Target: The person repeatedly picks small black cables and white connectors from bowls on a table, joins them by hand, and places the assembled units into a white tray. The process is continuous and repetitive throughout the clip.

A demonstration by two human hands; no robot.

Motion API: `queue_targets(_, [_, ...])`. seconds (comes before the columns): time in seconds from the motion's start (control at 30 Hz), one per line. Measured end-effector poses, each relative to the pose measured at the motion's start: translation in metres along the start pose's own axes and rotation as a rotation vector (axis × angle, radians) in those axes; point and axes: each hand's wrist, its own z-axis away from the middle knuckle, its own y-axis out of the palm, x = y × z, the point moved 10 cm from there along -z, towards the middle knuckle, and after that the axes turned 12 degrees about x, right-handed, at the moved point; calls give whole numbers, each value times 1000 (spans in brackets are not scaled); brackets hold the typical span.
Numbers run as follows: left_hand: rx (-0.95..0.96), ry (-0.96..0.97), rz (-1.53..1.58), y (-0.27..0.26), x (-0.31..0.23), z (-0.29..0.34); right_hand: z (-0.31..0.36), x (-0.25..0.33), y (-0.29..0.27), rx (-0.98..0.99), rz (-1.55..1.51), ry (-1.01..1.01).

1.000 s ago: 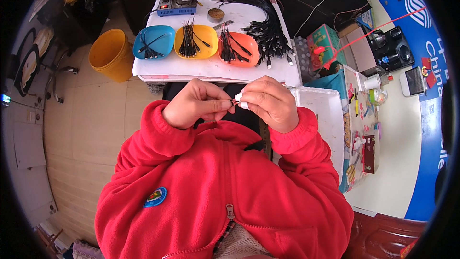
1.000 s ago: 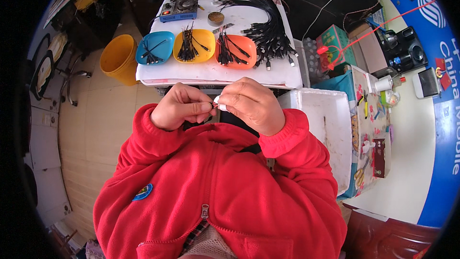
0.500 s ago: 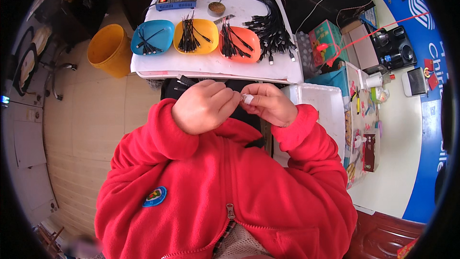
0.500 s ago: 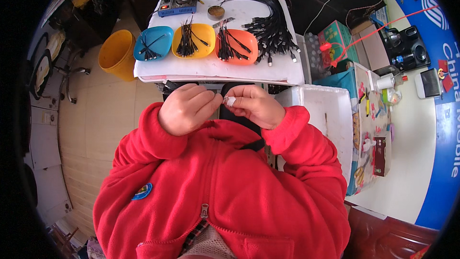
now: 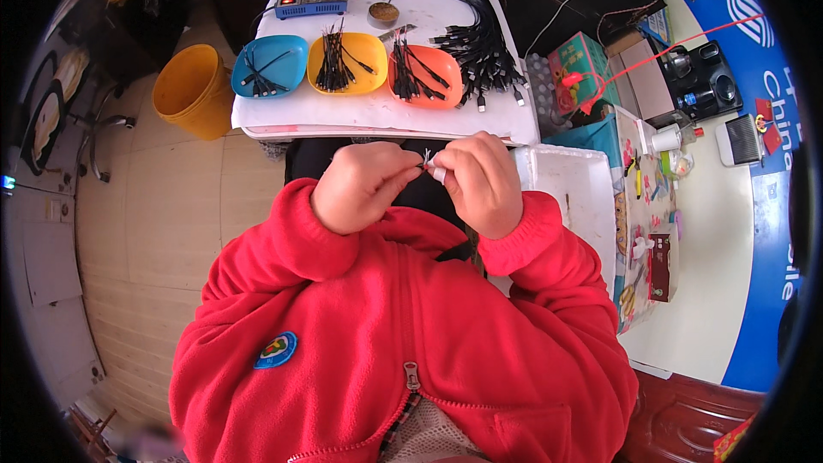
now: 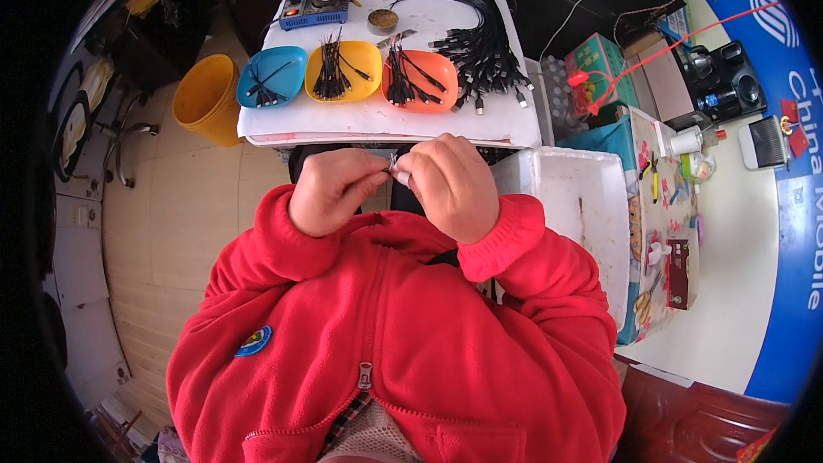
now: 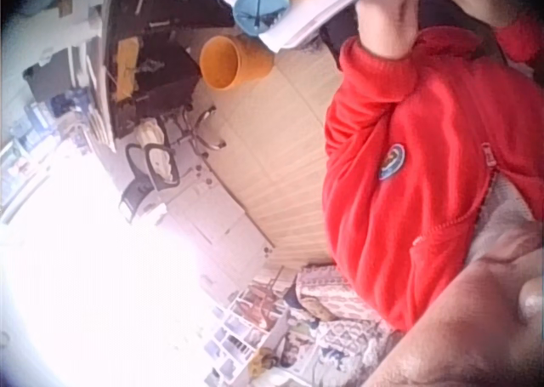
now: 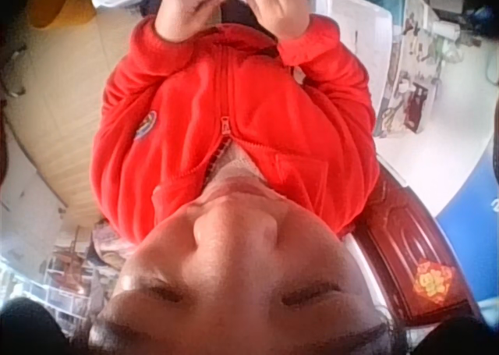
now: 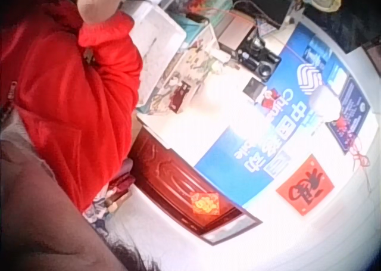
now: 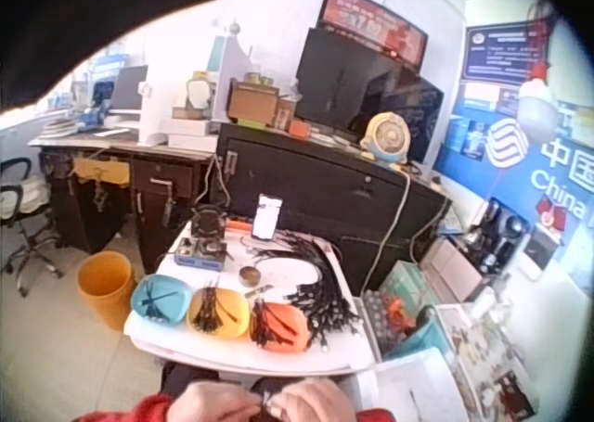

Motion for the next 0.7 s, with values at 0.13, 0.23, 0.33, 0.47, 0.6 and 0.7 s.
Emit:
queue_targets(0.13, [-4,235,-625,19,-28,5,37,-59,77,298,-1063,707])
queue_targets(0.23, [34,178,-497,23,-10,1,45,-52,90,340,-1415,774])
queue_targets(0.33, [-24,-45,102,11,27,2,29,-53,50,197,-983,571])
queue_targets(0.47, [69,-225,467,21,51,5,-1,-11,1,44,-191,57])
queue_targets(0.6, [8,-87,229,11,35,2,-6,-12,12,59,-119,86])
queue_targets(0.7, [-85,148,-183,1,5,4,2,-41,40,176,-541,372])
